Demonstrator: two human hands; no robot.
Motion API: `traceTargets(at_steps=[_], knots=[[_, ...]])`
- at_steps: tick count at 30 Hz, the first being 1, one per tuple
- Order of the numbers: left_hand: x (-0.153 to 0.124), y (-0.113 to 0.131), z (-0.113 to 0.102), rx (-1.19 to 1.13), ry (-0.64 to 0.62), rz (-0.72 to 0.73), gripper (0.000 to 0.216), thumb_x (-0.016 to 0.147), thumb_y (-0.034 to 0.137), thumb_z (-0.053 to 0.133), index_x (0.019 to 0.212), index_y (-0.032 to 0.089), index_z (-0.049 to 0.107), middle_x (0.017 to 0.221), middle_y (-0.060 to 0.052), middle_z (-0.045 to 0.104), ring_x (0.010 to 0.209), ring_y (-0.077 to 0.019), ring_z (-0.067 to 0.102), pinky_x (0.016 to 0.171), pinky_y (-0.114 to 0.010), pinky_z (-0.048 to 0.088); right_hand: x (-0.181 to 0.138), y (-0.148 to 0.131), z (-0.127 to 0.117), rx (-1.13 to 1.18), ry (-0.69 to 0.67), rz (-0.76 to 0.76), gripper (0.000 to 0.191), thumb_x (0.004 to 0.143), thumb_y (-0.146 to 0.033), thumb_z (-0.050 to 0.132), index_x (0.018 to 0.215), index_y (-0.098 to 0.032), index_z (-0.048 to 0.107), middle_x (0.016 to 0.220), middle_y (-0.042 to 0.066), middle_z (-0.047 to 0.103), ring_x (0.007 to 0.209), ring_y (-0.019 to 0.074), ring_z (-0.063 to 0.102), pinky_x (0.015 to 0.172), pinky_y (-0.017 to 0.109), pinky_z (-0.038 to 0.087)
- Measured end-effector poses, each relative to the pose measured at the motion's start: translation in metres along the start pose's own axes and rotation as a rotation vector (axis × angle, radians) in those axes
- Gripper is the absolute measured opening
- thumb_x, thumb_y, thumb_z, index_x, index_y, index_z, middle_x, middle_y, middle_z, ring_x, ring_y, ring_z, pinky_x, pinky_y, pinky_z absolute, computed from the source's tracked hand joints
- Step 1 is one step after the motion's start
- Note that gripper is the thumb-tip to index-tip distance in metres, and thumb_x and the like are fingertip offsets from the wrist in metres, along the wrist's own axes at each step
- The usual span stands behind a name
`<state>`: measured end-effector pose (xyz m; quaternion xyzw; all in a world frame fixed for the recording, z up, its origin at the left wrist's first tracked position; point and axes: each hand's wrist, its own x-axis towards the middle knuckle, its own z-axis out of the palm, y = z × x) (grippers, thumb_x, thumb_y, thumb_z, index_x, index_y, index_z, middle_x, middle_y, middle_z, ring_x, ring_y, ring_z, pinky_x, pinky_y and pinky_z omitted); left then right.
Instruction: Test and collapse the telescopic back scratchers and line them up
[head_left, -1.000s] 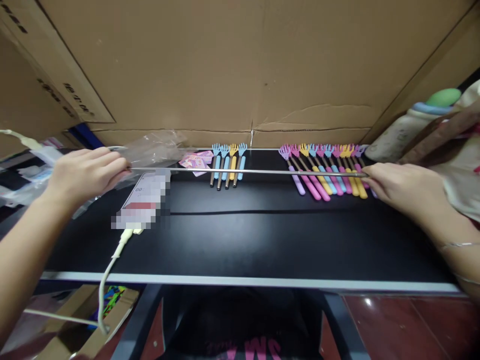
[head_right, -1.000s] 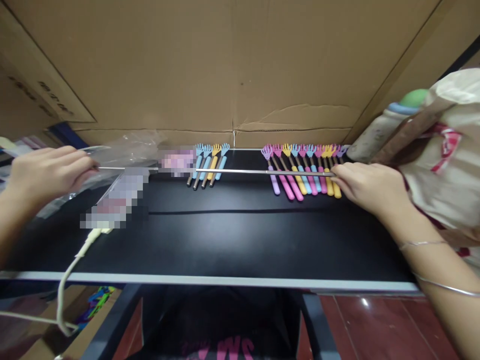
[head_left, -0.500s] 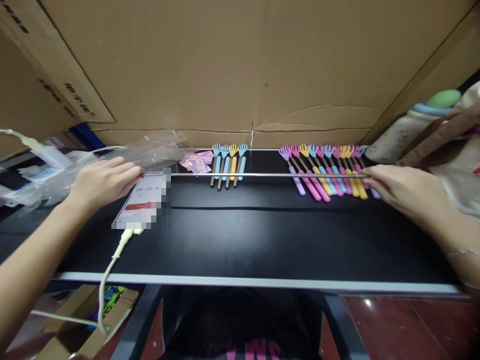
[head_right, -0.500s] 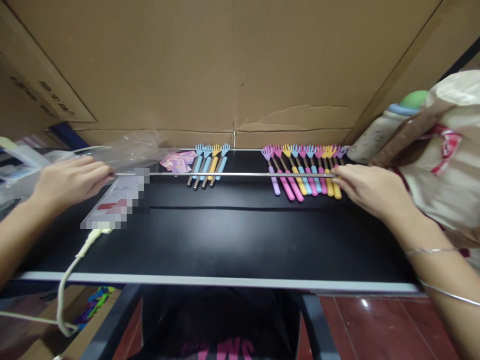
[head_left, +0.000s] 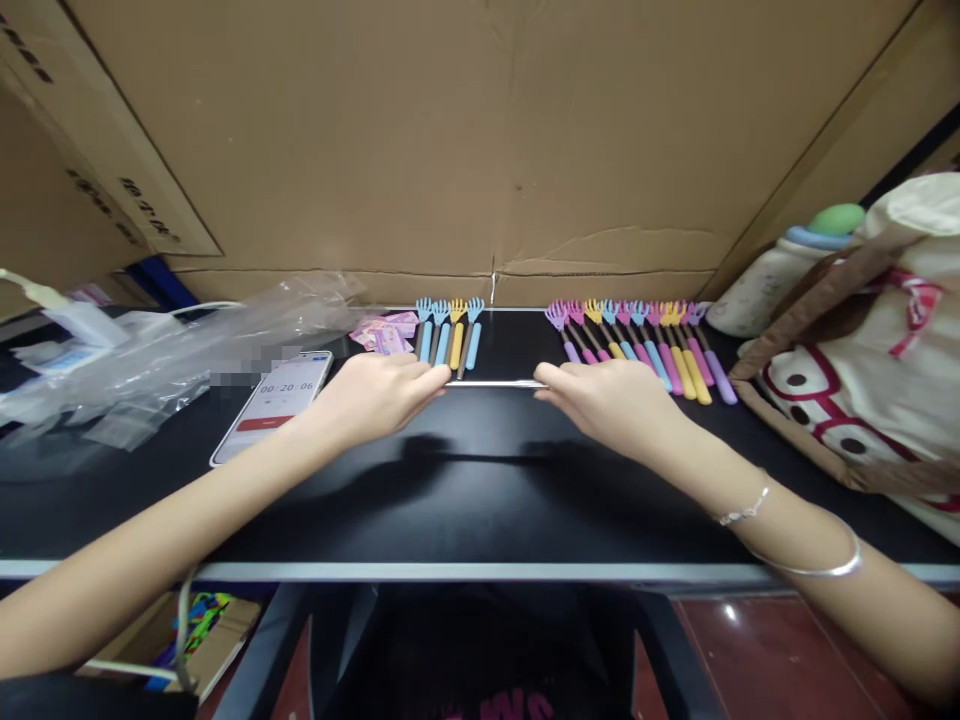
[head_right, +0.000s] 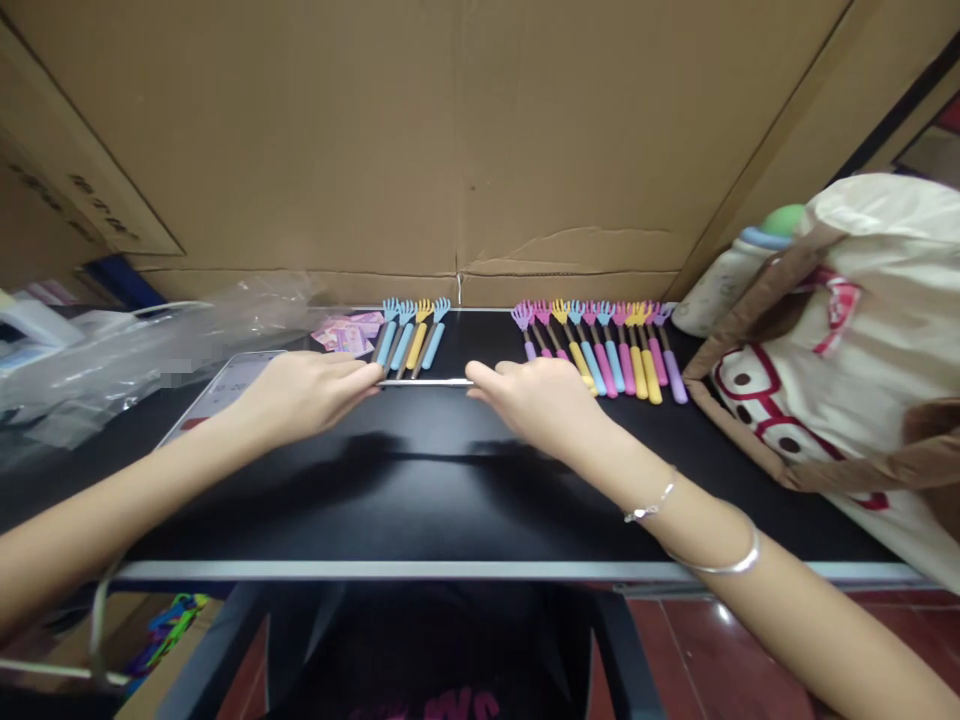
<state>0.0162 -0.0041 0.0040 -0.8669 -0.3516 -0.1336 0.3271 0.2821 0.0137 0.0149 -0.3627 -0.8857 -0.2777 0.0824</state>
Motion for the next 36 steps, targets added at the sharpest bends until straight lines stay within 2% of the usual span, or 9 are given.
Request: traceTargets(at_steps=[8,13,18,22,26,29,32,36], knots=[[0.028,0.023,-0.002,-0.076,-0.016,-0.017,0.024,0.097,0.026,0.042,0.077,0.018,0.053,0.059,0.001,0.059,0.05,-0.0151,0.056,0.045,-0.026,0.019,0.006,-0.016,0.004,0.04,0.003,0.015,0.034,0.099,-0.042,0.037,0.087,-0.021,0.061,0.061,0.001,0.064,0.041,0.0101,0.045,0.05,0.028,0.008],[0.026,0.028,-0.002,-0.074,-0.001,-0.011,0.026,0.099,0.029,0.04,0.078,0.019,0.053,0.061,0.001,0.059,0.055,-0.014,0.058,0.045,-0.026,0.023,-0.001,-0.013,0.003,0.036,0.062,0.007,0.035,0.099,-0.042,0.036,0.086,-0.021,0.061,0.059,0.0,0.063,0.042,0.0105,0.046,0.05,0.028,0.008],[0.017,0.023,-0.014,-0.024,0.024,0.038,0.029,0.099,0.026,0.036,0.077,0.02,0.054,0.062,0.001,0.058,0.057,-0.0135,0.056,0.048,-0.027,0.029,-0.01,-0.008,-0.005,0.02,0.139,-0.062,0.038,0.1,-0.038,0.034,0.081,-0.021,0.062,0.057,-0.002,0.06,0.044,0.0093,0.046,0.048,0.028,0.009],[0.001,-0.009,-0.021,0.18,0.042,0.037,0.034,0.1,0.03,0.038,0.072,0.021,0.055,0.061,0.0,0.058,0.061,-0.0138,0.054,0.05,-0.027,0.028,-0.022,0.023,0.002,-0.084,0.143,0.026,0.041,0.099,-0.041,0.033,0.079,-0.021,0.064,0.06,0.0,0.063,0.048,0.0109,0.048,0.049,0.028,0.011],[-0.032,-0.065,-0.021,0.396,0.056,0.054,0.033,0.098,0.036,0.043,0.07,0.021,0.054,0.06,0.001,0.057,0.061,-0.0133,0.049,0.051,-0.024,0.029,-0.046,0.082,0.016,-0.173,0.022,0.157,0.044,0.097,-0.047,0.035,0.082,-0.02,0.067,0.069,0.004,0.069,0.057,0.014,0.054,0.048,0.027,0.015],[-0.064,-0.101,-0.018,0.433,0.058,-0.092,0.028,0.096,0.034,0.045,0.072,0.022,0.053,0.062,0.002,0.056,0.063,-0.0136,0.047,0.05,-0.024,0.026,-0.071,0.124,0.022,-0.226,-0.028,0.332,0.043,0.096,-0.048,0.037,0.089,-0.019,0.068,0.082,0.01,0.072,0.07,0.0166,0.059,0.051,0.027,0.023],[-0.087,-0.117,-0.014,0.367,-0.034,-0.177,0.029,0.095,0.035,0.044,0.071,0.021,0.051,0.061,0.002,0.054,0.062,-0.0138,0.044,0.05,-0.024,0.026,-0.088,0.144,0.026,-0.218,-0.117,0.368,0.04,0.095,-0.047,0.041,0.095,-0.017,0.069,0.086,0.014,0.072,0.075,0.0182,0.06,0.054,0.028,0.028],[-0.099,-0.119,-0.009,0.31,-0.078,-0.205,0.029,0.096,0.034,0.041,0.071,0.022,0.048,0.063,0.001,0.054,0.065,-0.0144,0.044,0.052,-0.025,0.027,-0.095,0.145,0.031,-0.208,-0.18,0.376,0.035,0.092,-0.045,0.047,0.095,-0.018,0.069,0.091,0.014,0.073,0.075,0.0188,0.06,0.055,0.028,0.029]])
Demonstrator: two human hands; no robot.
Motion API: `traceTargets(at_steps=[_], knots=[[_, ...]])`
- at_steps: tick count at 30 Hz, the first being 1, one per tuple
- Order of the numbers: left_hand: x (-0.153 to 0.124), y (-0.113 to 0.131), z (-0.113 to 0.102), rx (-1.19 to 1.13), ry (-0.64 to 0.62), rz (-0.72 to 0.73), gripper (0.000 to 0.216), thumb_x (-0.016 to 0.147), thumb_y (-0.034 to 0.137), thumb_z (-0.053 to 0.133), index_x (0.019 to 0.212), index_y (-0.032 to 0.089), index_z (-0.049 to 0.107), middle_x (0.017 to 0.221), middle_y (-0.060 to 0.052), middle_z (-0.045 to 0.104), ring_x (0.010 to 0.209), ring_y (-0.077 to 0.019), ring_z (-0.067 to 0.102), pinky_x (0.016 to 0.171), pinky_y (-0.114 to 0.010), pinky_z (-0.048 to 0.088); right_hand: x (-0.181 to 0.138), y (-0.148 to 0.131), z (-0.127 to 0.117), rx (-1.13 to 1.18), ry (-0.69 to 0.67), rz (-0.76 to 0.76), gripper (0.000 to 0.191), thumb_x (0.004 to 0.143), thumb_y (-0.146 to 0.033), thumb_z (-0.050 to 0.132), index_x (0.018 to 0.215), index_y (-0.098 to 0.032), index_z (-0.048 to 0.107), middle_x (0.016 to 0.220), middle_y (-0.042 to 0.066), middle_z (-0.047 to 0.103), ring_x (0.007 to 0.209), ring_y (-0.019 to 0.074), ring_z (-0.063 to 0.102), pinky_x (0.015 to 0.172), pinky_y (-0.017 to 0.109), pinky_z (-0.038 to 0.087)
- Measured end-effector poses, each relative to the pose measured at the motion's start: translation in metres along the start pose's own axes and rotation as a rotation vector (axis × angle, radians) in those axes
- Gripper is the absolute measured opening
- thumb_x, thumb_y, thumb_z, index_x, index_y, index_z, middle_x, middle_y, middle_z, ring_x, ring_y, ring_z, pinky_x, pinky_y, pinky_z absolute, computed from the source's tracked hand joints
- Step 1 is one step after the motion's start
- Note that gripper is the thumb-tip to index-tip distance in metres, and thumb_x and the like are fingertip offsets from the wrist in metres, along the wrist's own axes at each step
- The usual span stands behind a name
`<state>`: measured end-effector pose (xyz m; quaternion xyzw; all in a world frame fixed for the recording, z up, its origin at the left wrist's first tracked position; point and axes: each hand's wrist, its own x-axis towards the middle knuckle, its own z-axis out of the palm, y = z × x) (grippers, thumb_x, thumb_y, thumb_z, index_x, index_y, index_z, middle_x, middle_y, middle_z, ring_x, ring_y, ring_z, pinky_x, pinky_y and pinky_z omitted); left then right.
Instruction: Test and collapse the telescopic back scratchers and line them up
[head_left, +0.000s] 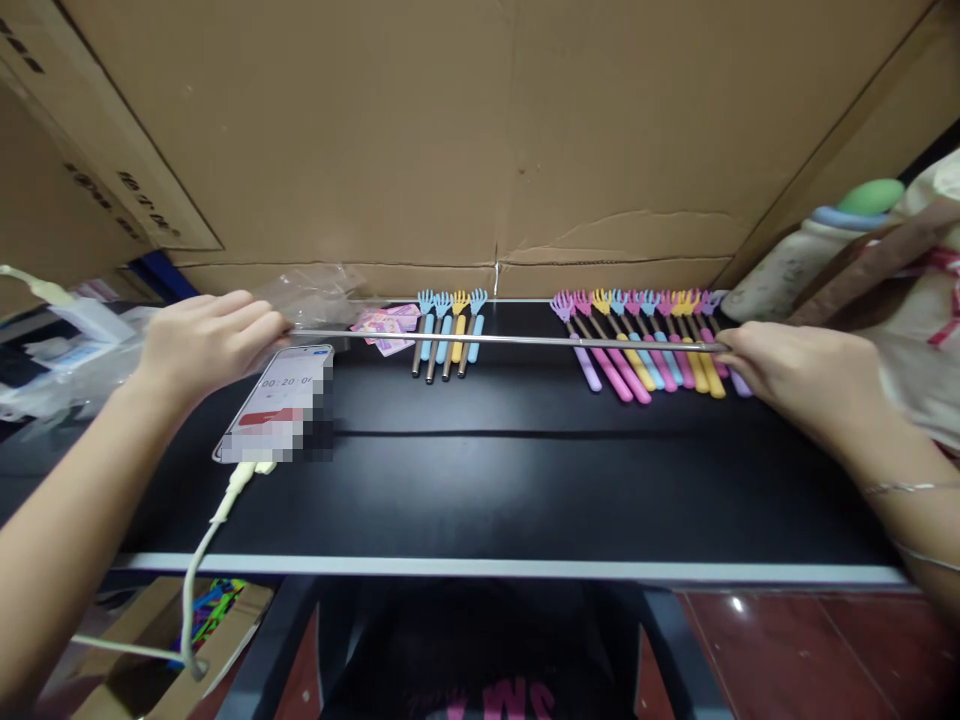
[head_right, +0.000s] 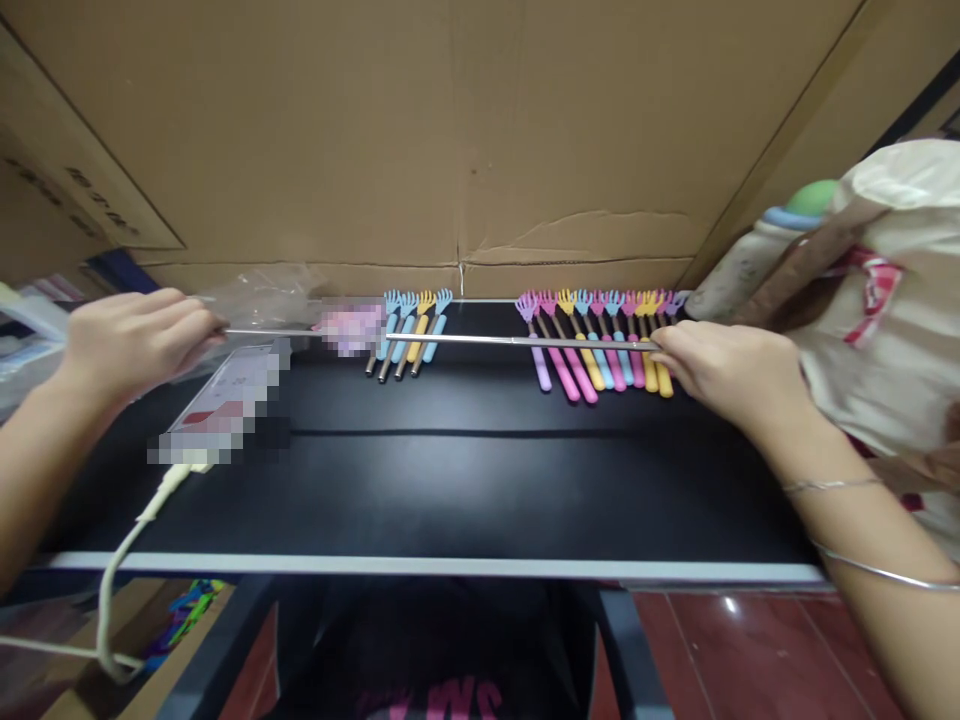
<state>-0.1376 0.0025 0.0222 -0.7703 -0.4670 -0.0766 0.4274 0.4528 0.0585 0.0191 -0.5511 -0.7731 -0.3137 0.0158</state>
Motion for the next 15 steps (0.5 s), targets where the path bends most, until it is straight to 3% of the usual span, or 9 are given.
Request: traceTargets(at_steps=[6,11,15], knots=[[-0.015,-0.012,0.009,-0.133,-0.019,-0.103,0.027,0.094,0.035,0.043,0.071,0.022,0.048,0.062,0.001,0.051,0.065,-0.0156,0.041,0.051,-0.025,0.024,-0.006,0.013,0.01,0.027,-0.026,0.044,0.031,0.089,-0.043,0.053,0.102,-0.019,0.068,0.092,0.015,0.071,0.077,0.0199,0.058,0.057,0.03,0.031],[-0.019,-0.015,0.014,-0.042,-0.022,-0.033,0.027,0.096,0.033,0.041,0.073,0.023,0.049,0.066,0.001,0.054,0.069,-0.0157,0.045,0.054,-0.026,0.028,-0.006,0.021,0.014,0.089,0.006,-0.019,0.027,0.089,-0.038,0.053,0.103,-0.019,0.066,0.093,0.016,0.067,0.082,0.0219,0.057,0.062,0.03,0.037],[-0.02,-0.011,0.017,0.029,-0.04,0.023,0.027,0.098,0.035,0.041,0.076,0.022,0.052,0.068,0.001,0.056,0.072,-0.0153,0.047,0.055,-0.026,0.03,-0.002,0.019,0.015,0.139,-0.06,-0.03,0.025,0.089,-0.033,0.053,0.101,-0.017,0.065,0.091,0.014,0.064,0.078,0.0211,0.056,0.064,0.029,0.039]])
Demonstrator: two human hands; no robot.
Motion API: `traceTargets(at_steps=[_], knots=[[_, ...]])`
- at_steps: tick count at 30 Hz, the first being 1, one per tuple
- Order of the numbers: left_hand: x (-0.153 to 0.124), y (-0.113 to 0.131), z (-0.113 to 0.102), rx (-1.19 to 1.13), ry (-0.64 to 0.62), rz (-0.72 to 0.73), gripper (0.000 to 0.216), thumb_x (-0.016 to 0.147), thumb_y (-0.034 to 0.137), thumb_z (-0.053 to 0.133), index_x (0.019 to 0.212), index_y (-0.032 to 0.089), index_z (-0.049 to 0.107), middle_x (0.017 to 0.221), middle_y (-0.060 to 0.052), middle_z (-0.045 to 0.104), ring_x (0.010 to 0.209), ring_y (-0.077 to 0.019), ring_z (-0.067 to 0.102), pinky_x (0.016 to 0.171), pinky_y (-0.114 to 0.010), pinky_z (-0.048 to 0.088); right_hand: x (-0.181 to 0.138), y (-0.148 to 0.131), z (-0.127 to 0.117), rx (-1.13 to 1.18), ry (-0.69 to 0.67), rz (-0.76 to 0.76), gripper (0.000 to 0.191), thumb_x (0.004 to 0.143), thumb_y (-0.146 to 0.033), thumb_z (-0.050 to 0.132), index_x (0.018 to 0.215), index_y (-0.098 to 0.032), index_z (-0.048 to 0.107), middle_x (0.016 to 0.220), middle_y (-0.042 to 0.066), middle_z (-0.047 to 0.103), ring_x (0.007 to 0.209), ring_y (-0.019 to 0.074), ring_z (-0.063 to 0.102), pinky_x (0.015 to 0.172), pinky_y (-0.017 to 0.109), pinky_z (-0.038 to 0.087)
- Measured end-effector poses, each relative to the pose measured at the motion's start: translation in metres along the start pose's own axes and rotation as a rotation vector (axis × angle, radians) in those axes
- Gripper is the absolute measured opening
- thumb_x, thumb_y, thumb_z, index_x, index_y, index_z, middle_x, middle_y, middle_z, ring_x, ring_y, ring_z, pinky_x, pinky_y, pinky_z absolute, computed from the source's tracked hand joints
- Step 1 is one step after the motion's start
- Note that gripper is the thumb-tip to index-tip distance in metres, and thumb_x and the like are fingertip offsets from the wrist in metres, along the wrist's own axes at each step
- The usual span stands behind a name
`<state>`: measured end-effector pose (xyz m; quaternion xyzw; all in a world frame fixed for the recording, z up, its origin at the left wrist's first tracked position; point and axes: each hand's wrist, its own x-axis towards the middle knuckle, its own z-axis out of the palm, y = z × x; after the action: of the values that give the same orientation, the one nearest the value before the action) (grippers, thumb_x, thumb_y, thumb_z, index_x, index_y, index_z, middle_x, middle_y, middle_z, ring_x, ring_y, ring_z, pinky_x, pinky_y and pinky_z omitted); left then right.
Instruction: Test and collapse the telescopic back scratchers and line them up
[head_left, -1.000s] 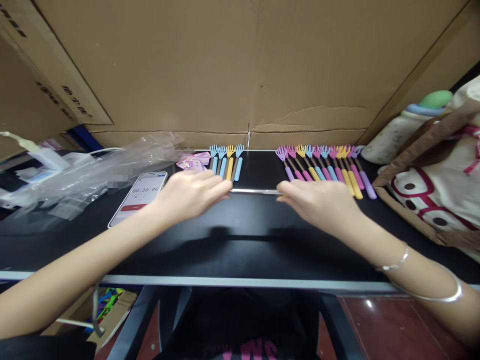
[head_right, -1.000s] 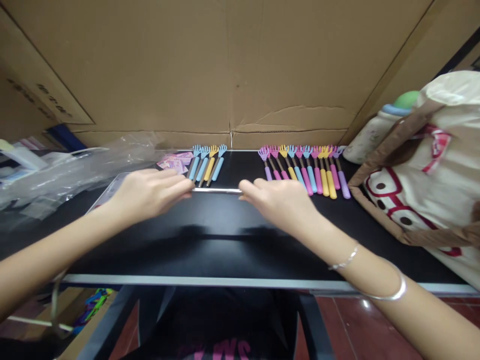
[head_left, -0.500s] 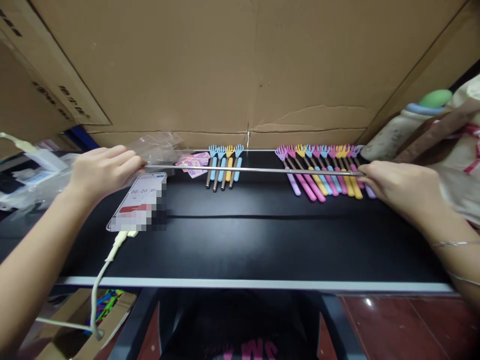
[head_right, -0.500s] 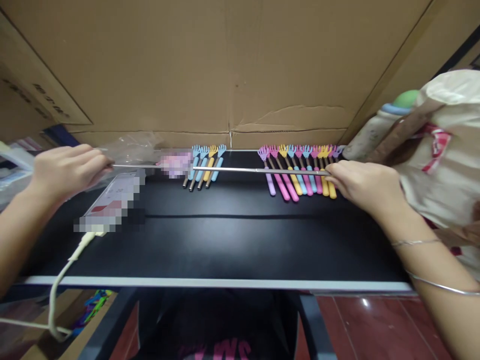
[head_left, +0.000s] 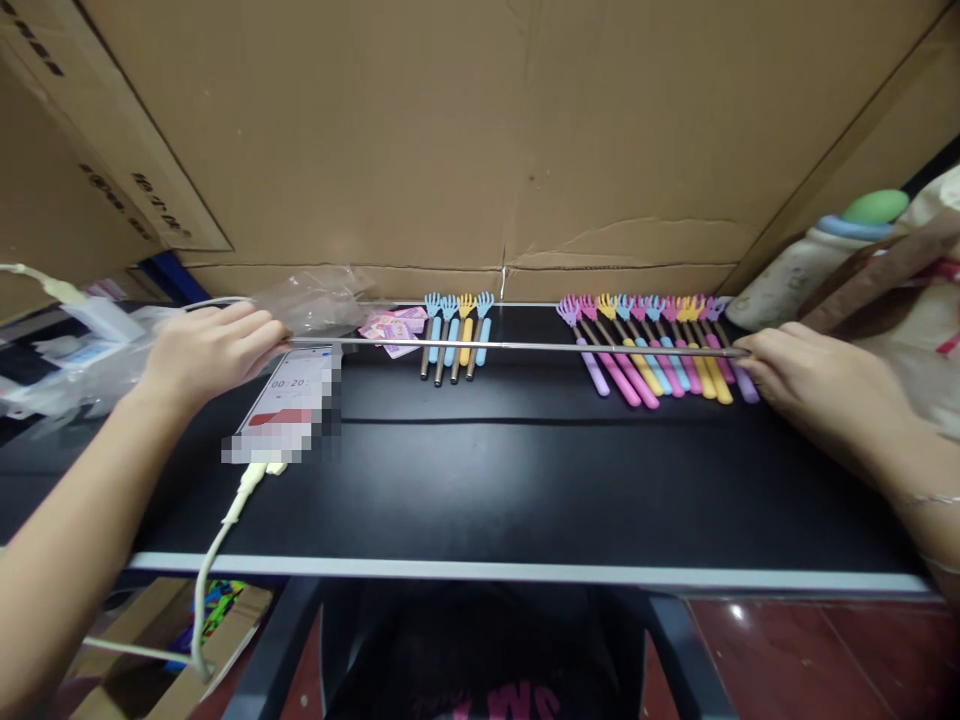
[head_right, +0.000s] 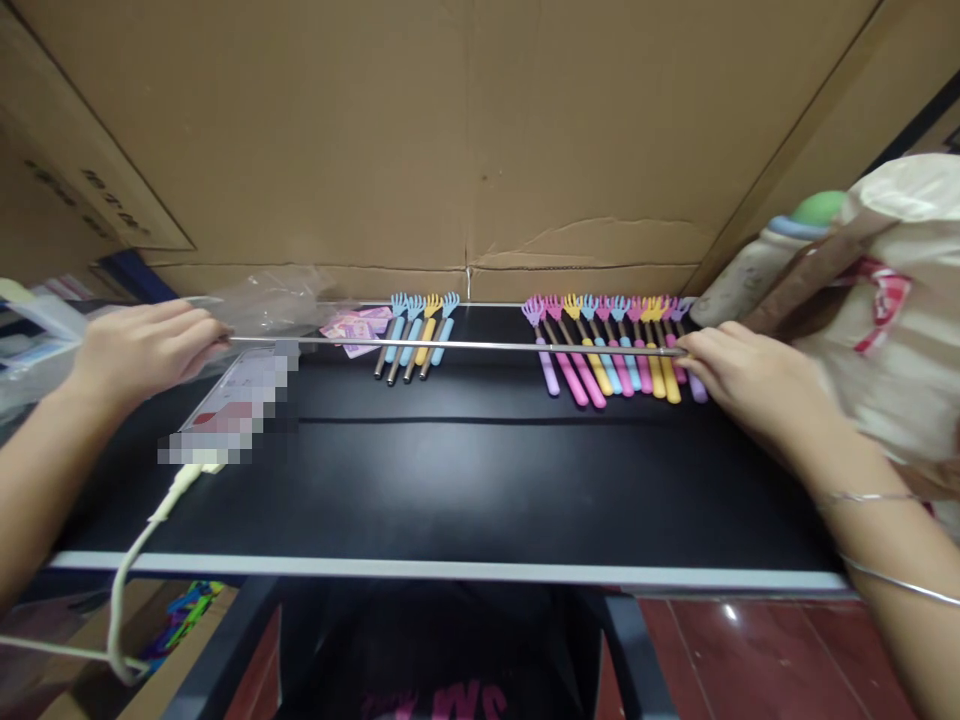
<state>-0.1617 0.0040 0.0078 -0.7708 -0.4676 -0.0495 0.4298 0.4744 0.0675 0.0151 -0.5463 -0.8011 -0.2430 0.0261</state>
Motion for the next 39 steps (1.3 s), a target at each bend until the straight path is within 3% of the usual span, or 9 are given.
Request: traceTargets(at_steps=[2,8,13,20,23,27,30,34,39], knots=[[-0.001,0.001,0.002,0.005,-0.024,0.003,0.03,0.098,0.037,0.038,0.077,0.022,0.054,0.068,0.001,0.058,0.074,-0.0157,0.048,0.057,-0.025,0.031,0.0,0.0,0.003,0.003,-0.007,-0.022,0.026,0.09,-0.033,0.049,0.1,-0.016,0.065,0.09,0.013,0.064,0.076,0.0211,0.057,0.064,0.029,0.04],[-0.003,0.003,0.006,-0.055,-0.162,-0.068,0.035,0.099,0.039,0.035,0.086,0.021,0.062,0.079,-0.002,0.064,0.084,-0.017,0.051,0.061,-0.024,0.032,-0.003,0.004,0.017,-0.046,0.146,-0.122,0.039,0.093,-0.038,0.033,0.094,-0.017,0.065,0.081,0.01,0.067,0.068,0.0213,0.058,0.059,0.029,0.039],[-0.006,0.009,0.01,0.023,-0.054,-0.062,0.028,0.098,0.037,0.043,0.091,0.024,0.067,0.075,0.001,0.067,0.075,-0.0147,0.051,0.054,-0.023,0.03,-0.013,0.006,0.018,-0.205,0.304,-0.064,0.042,0.094,-0.04,0.035,0.093,-0.013,0.068,0.082,0.013,0.07,0.065,0.0209,0.057,0.056,0.029,0.035],[-0.003,0.007,0.008,0.033,0.034,-0.033,0.027,0.098,0.036,0.045,0.089,0.025,0.067,0.068,0.003,0.065,0.07,-0.0126,0.051,0.05,-0.021,0.029,-0.014,0.003,0.008,-0.181,0.246,0.012,0.037,0.091,-0.04,0.046,0.094,-0.013,0.072,0.081,0.013,0.071,0.062,0.0169,0.053,0.055,0.027,0.031],[0.024,0.034,-0.01,0.0,0.071,0.072,0.026,0.099,0.034,0.044,0.091,0.027,0.067,0.066,0.004,0.064,0.067,-0.0122,0.052,0.048,-0.023,0.028,0.001,-0.033,-0.007,-0.091,0.321,-0.098,0.04,0.094,-0.041,0.043,0.087,-0.015,0.073,0.067,0.009,0.068,0.057,0.0141,0.051,0.05,0.026,0.026],[0.072,0.103,-0.046,-0.12,0.111,0.125,0.025,0.099,0.027,0.042,0.092,0.026,0.066,0.075,0.0,0.067,0.072,-0.0149,0.056,0.05,-0.027,0.028,0.024,-0.112,-0.027,-0.03,0.384,-0.272,0.037,0.098,-0.039,0.038,0.095,-0.022,0.07,0.072,0.002,0.068,0.06,0.0115,0.055,0.05,0.026,0.021],[0.093,0.143,-0.067,-0.169,0.084,0.077,0.021,0.098,0.024,0.043,0.095,0.026,0.064,0.074,0.0,0.064,0.067,-0.0164,0.055,0.049,-0.028,0.028,0.03,-0.161,-0.036,-0.034,0.447,-0.348,0.035,0.1,-0.033,0.037,0.09,-0.02,0.067,0.064,0.001,0.062,0.056,0.0107,0.052,0.049,0.026,0.018],[0.101,0.161,-0.078,-0.246,0.059,0.107,0.012,0.095,0.022,0.049,0.096,0.025,0.061,0.075,0.001,0.064,0.07,-0.0167,0.058,0.049,-0.028,0.03,0.028,-0.195,-0.048,0.003,0.466,-0.386,0.034,0.101,-0.033,0.035,0.091,-0.02,0.064,0.063,-0.001,0.059,0.049,0.0098,0.048,0.048,0.027,0.012],[0.11,0.167,-0.077,-0.319,0.095,0.073,0.017,0.098,0.028,0.046,0.088,0.021,0.059,0.072,0.001,0.063,0.069,-0.0156,0.06,0.048,-0.028,0.029,0.032,-0.207,-0.058,-0.01,0.381,-0.349,0.031,0.1,-0.033,0.037,0.088,-0.019,0.062,0.062,0.0,0.057,0.05,0.0102,0.05,0.047,0.027,0.011]])
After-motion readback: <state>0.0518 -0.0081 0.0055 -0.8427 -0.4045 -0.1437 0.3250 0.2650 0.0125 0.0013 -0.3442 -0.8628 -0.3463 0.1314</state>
